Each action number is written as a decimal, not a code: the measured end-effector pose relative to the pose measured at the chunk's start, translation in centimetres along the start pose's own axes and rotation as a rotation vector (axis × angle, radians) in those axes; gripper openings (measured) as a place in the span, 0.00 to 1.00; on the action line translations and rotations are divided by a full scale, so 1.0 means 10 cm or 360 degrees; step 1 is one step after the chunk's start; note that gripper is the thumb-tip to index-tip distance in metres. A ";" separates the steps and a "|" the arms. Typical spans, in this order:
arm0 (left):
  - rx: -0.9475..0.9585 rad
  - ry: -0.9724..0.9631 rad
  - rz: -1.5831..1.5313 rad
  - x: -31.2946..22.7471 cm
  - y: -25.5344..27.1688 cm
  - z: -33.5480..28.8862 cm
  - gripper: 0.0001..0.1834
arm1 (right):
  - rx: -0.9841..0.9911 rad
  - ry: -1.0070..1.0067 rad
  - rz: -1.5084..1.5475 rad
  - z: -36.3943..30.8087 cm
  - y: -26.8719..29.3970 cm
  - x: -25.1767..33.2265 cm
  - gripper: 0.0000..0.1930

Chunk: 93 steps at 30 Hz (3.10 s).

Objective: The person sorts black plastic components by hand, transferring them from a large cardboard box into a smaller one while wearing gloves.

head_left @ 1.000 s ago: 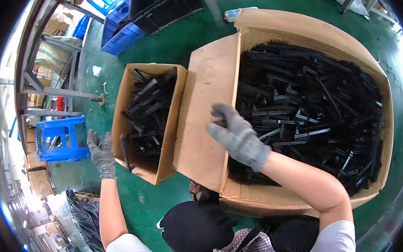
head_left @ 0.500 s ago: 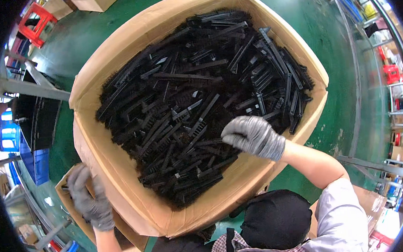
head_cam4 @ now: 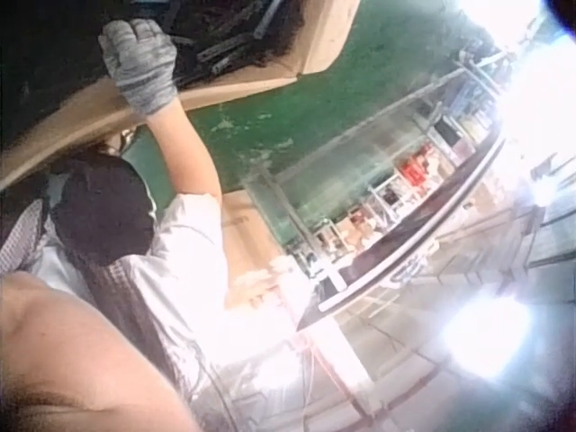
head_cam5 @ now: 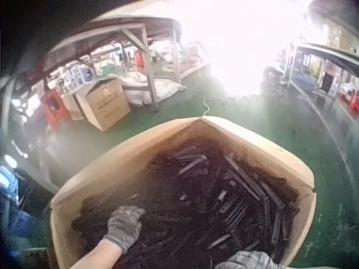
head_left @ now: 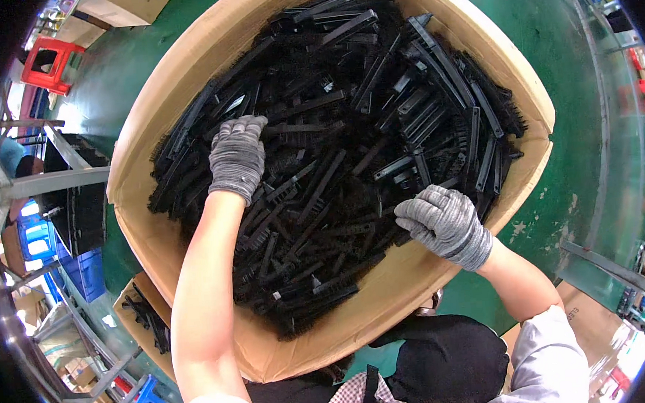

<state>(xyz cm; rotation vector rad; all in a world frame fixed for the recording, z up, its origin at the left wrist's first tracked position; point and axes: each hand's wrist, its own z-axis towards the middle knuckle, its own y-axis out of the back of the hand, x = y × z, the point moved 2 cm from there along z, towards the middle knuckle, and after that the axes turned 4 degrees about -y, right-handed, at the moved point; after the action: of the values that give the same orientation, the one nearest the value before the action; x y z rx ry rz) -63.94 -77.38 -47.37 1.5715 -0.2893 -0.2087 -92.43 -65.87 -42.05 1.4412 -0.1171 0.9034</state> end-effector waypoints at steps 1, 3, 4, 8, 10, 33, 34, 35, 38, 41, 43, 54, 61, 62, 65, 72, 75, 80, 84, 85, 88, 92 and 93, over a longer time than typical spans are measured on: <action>0.0038 -0.0121 -0.0024 -0.04 -0.02 0.06 0.19 | -0.0013 -0.0003 0.0042 -0.01 0.01 -0.02 0.09; 0.0089 -0.0222 0.0104 -0.06 -0.09 0.15 0.19 | -0.0029 -0.0011 0.0095 -0.01 0.01 -0.06 0.09; 0.0101 -0.0232 0.0106 -0.10 -0.06 0.21 0.19 | -0.0006 -0.0037 0.0154 -0.03 -0.01 -0.08 0.09; 0.0356 -0.0078 0.0295 -0.10 0.04 0.26 0.15 | 0.0023 -0.0073 0.0305 -0.01 -0.01 -0.09 0.09; 0.0456 -0.0184 0.0141 -0.06 0.11 0.24 0.14 | 0.0007 -0.0056 0.0320 -0.02 -0.02 -0.10 0.09; -0.0321 0.0212 -0.0681 -0.56 0.16 0.29 0.19 | -0.0052 0.0004 -0.0110 0.53 0.36 -0.27 0.08; -0.0461 0.0255 -0.0704 -0.50 0.21 0.19 0.18 | -0.0035 0.0027 -0.0246 0.72 0.36 -0.37 0.08; -0.0612 0.0317 -0.0875 -0.34 0.22 0.07 0.17 | 0.0050 0.0053 -0.0437 0.91 0.26 -0.49 0.08; -0.0873 0.0881 -0.1847 -0.09 0.43 -0.26 0.16 | 0.0396 0.0152 -0.0856 1.42 -0.04 -0.67 0.10; -0.1033 0.1169 -0.2357 0.17 0.73 -0.58 0.19 | 0.0721 -0.0279 -0.0871 1.75 -0.19 -0.75 0.12; -0.1043 0.1350 -0.2506 0.31 0.92 -0.86 0.23 | 0.1011 -0.0191 -0.1172 1.84 -0.35 -0.70 0.11; -0.1191 0.1569 -0.2847 0.99 1.19 -2.83 0.17 | 0.1160 -0.0189 -0.1372 1.97 -0.64 -0.73 0.14; -0.1496 0.1638 -0.3080 1.04 1.25 -3.38 0.15 | 0.1110 0.0601 -0.1235 1.72 -0.48 -0.12 0.11; -0.1469 0.1634 -0.3024 1.08 1.26 -3.48 0.15 | 0.1071 0.0639 -0.1061 1.62 -0.46 0.15 0.12; -0.1517 0.1995 -0.2740 1.03 1.31 -3.64 0.13 | 0.0756 0.0843 -0.0300 1.33 -0.30 0.91 0.13; -0.1605 0.2026 -0.2959 1.22 1.15 -4.33 0.15 | 0.0383 -0.0382 0.1277 1.31 -0.23 1.95 0.14; -0.1484 0.2456 -0.2422 1.22 1.12 -4.85 0.16 | 0.0466 -0.0689 0.1636 1.34 -0.55 2.47 0.16; -0.1410 0.2618 -0.1808 1.41 1.08 -5.93 0.13 | 0.0997 -0.0627 0.2414 1.21 -1.51 3.52 0.06; -0.1030 0.2793 -0.1359 1.70 0.97 -6.20 0.13 | 0.1416 -0.1224 0.2677 0.93 -2.23 4.01 0.10; -0.0851 0.2655 -0.1222 1.74 0.95 -6.12 0.13 | 0.1578 -0.1225 0.2420 0.93 -2.22 3.97 0.15; -0.0390 0.2396 -0.0951 1.79 0.80 -5.90 0.19 | 0.1208 -0.0472 0.1551 0.65 -2.39 3.50 0.31; -0.0901 0.2087 -0.0881 1.83 0.56 -6.46 0.24 | 0.1318 -0.0261 0.1289 0.54 -1.79 2.88 0.17; -0.0483 0.1938 -0.0295 1.74 0.71 -5.94 0.22 | 0.1331 -0.0486 0.1350 0.55 -1.67 2.62 0.15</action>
<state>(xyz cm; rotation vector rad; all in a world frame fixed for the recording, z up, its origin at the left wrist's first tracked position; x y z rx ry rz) -29.37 -26.39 -38.09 1.1760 0.8032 0.5444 -62.43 -56.54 -39.25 2.3781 -0.6811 1.5090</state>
